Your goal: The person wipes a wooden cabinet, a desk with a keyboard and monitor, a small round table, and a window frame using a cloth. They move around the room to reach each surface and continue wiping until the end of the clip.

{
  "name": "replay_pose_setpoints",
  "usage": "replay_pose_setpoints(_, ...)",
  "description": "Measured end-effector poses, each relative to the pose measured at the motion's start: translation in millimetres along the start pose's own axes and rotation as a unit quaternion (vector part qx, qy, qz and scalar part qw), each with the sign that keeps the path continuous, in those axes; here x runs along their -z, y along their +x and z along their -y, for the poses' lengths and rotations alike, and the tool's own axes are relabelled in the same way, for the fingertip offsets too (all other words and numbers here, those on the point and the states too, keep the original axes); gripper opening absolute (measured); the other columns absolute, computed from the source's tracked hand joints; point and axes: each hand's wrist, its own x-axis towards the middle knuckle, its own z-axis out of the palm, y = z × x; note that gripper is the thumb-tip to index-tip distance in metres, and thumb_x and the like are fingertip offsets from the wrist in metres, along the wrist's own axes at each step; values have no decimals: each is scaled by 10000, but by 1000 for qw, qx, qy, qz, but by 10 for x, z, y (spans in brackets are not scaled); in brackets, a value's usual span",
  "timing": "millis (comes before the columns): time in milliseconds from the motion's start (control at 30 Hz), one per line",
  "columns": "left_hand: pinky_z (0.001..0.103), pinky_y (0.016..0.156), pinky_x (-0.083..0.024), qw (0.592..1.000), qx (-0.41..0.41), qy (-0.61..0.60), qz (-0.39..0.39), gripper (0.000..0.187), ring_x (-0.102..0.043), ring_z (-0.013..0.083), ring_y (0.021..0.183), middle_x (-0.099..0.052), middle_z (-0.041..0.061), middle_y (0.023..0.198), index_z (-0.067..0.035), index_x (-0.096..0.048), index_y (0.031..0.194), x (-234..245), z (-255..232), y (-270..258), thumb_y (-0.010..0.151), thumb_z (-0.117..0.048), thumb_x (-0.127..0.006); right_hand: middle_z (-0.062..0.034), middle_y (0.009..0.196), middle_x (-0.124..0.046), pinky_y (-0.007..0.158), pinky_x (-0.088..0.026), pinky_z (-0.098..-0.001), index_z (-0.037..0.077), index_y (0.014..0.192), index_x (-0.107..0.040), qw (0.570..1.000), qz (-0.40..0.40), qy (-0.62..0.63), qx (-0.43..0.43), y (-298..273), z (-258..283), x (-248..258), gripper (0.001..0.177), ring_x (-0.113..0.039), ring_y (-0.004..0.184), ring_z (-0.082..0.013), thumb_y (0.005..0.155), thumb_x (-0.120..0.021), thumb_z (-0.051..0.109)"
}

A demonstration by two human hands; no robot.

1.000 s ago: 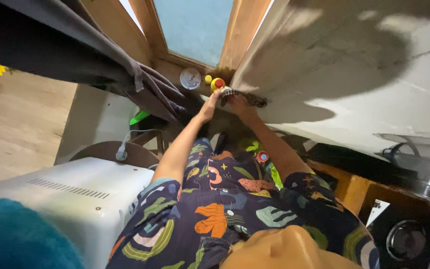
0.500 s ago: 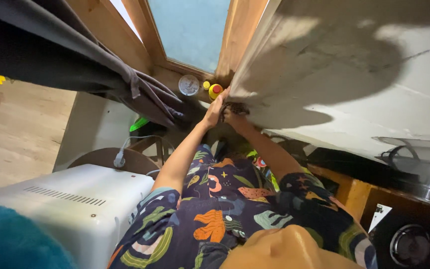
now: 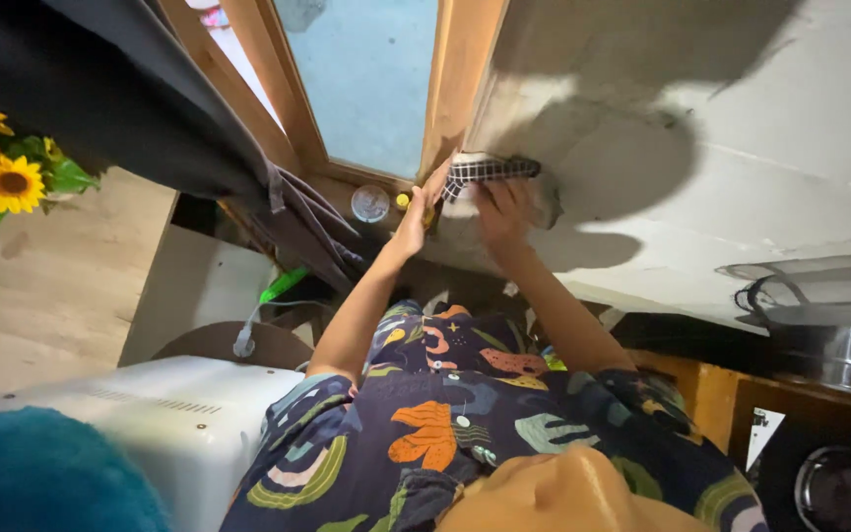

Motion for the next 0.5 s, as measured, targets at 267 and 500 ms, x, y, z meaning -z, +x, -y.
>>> replay_pose_setpoints(267,456,1275,-187,993,-103,-30,-41,764,-328,251,1493,-428,168,1593,14,-422,1534,36,89,337,1126,-563,-134,-94,900,-573,748,-446,-437,105,1078,-734,988,-109,-25,104,1177,-108,203,209,-535,795,-268,972,-644,260)
replay_pose_setpoints(500,471,1375,-160,986,-151,60,38,943,-195,305,1614,-211,191,1695,21,-209,1612,-223,-993,616,1040,-726,-143,-245,1142,-608,974,-402,-609,23,1182,-750,999,-4,-32,-10,2641,-95,901,395,-581,942,-444,808,-630,-18)
